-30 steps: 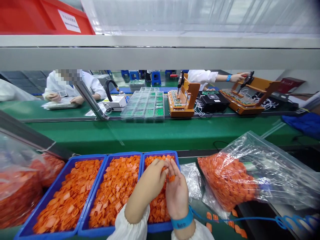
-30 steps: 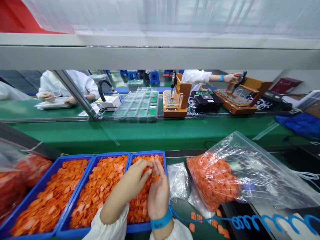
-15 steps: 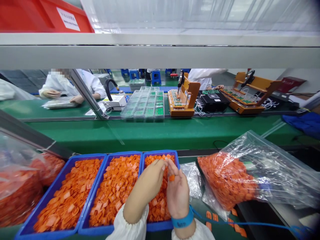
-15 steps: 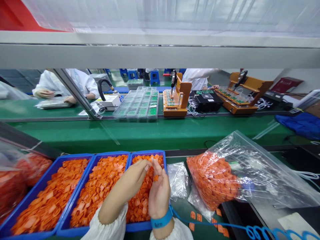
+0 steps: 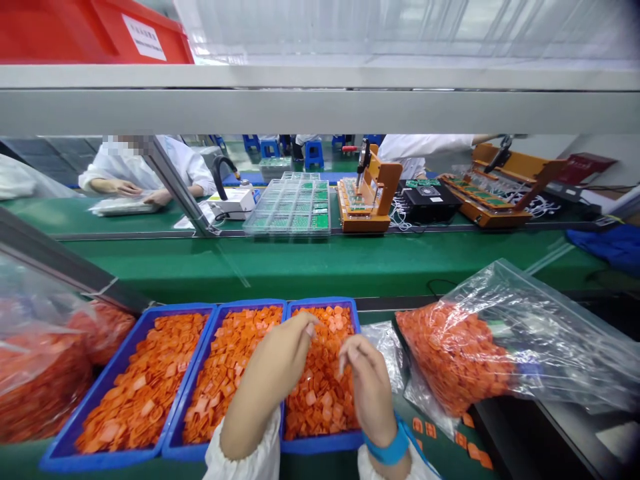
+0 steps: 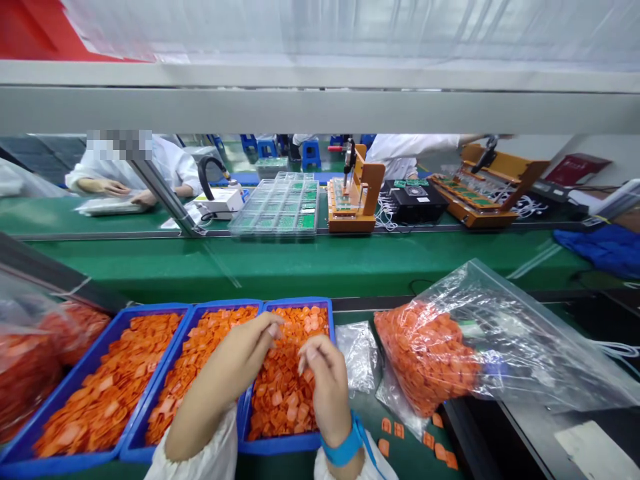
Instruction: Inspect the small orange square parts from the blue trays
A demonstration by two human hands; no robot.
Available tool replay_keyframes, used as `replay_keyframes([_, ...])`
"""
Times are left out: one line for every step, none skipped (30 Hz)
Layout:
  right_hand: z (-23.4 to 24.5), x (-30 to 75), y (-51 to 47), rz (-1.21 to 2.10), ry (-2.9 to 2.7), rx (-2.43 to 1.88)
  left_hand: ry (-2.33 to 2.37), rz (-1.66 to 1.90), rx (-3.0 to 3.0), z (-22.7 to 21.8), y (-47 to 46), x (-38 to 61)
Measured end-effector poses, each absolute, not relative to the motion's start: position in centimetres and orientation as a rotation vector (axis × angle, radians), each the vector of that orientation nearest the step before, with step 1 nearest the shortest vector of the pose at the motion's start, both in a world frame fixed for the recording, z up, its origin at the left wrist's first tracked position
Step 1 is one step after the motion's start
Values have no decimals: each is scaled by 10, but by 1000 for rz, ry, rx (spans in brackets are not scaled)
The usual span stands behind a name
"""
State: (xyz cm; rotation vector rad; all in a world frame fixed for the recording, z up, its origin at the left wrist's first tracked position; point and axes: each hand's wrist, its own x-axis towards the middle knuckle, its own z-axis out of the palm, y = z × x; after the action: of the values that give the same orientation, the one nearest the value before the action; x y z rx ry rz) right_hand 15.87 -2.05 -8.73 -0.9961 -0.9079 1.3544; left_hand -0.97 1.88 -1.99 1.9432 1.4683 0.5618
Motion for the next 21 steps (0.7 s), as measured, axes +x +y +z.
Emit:
replay_keyframes([-82,163,-24,1440,-1070,-1005,1491,581,1929,-19,19,-12])
replay_keyframes([-78,166,-28,1532,-1231,-1009,1505,592,1920,-19,20,-14])
replay_keyframes([-74,167,-30,1594,-1381,-1017,1509,598,1915,-20,21,-15])
replay_keyframes([-71,167,-32,1626,-1514,-1031,1510,600,1914,-20,22,-16])
replay_keyframes([-70,166,-32,1627,-1626,-1056,1509,600,1914,-21,22,-16])
replay_keyframes([-69,165,-32,1598,-1715,-1091,1510,598,1915,-22,22,-16])
replay_keyframes([-69,163,-31,1556,-1783,-1130,1511,595,1915,-23,22,-15])
replay_keyframes([-69,161,-29,1509,-1835,-1170,1510,592,1916,-23,22,-15])
replay_keyframes([-70,159,-27,1466,-1876,-1208,1509,591,1916,-23,22,-15])
replay_keyframes([-71,158,-25,1426,-1908,-1243,1506,592,1914,-24,23,-16])
replay_keyframes([-73,158,-24,1387,-1932,-1277,1501,593,1913,-24,23,-16])
replay_keyframes([-74,158,-22,1350,-1948,-1309,1497,597,1911,-24,23,-17])
replay_keyframes([-76,158,-21,1314,-1958,-1335,1494,601,1909,-24,24,-19])
replay_keyframes([-77,158,-20,1283,-1960,-1355,1492,605,1908,-24,25,-20])
replay_keyframes([-79,158,-19,1256,-1955,-1368,1491,608,1907,-24,25,-21])
replay_keyframes([-80,158,-17,1235,-1944,-1376,1490,610,1907,-25,26,-22])
replay_keyframes([-81,158,-16,1216,-1932,-1380,1490,610,1908,-25,27,-23])
replay_keyframes([-83,158,-15,1201,-1918,-1380,1491,607,1909,-26,28,-23])
replay_keyframes([-84,158,-13,1186,-1901,-1380,1493,599,1911,-27,28,-24])
replay_keyframes([-85,159,-12,1172,-1885,-1378,1494,588,1915,-28,28,-24])
replay_keyframes([-87,159,-11,1158,-1868,-1374,1494,572,1921,-29,28,-24])
